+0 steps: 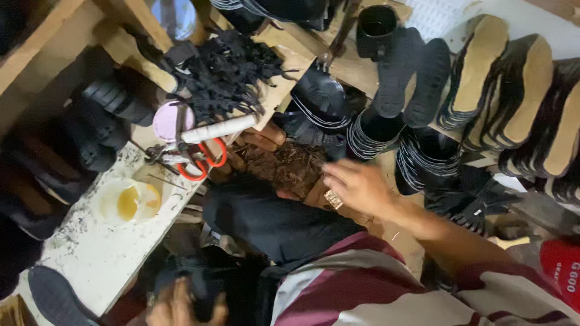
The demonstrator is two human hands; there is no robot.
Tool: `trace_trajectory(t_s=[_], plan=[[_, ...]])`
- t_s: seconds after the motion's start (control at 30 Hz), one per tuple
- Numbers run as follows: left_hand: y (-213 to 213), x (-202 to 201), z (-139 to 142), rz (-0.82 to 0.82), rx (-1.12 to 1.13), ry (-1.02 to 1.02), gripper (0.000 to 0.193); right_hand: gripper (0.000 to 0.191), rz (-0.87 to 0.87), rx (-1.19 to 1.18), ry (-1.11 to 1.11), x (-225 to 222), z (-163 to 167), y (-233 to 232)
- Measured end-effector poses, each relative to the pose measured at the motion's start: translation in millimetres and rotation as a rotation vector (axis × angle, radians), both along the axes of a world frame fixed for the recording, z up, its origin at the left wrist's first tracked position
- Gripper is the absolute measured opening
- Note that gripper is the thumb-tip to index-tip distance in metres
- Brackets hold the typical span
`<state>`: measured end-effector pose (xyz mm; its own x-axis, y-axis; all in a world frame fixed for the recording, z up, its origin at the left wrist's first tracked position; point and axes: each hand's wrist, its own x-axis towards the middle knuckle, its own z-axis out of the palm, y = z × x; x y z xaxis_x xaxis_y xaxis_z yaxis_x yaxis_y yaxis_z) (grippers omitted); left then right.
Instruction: The person sits on the floor with a black shoe upper on their lap, presses and hammers it, applies glue to a black rubber sole, then aligns and presses the sole onto the shoe and trims the joined edge with a knife.
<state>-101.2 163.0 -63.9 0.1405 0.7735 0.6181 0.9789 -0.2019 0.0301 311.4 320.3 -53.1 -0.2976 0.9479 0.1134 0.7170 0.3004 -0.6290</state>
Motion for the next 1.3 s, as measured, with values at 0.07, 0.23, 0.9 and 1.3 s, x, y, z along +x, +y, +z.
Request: trace_trajectory(t_s=[0.07, 0.23, 0.9, 1.3], plan=[[-14, 44, -16, 0.180, -0.279, -0.026, 0.087, 0.034, -0.075, 0.305, -0.204, 31, 1, 14], [-25, 91, -26, -0.020, -0.476, -0.110, 0.075, 0.049, -0.281, 0.415, -0.550, 86, -5, 56], [-17, 85, -22, 0.034, -0.479, -0.575, 0.072, 0.066, -0.448, 0.277, -0.828, 109, 13, 59], [-32, 86, -49, -0.208, -0.667, -0.893, 0.066, 0.037, -0.678, 0.594, -0.347, 134, -4, 71]])
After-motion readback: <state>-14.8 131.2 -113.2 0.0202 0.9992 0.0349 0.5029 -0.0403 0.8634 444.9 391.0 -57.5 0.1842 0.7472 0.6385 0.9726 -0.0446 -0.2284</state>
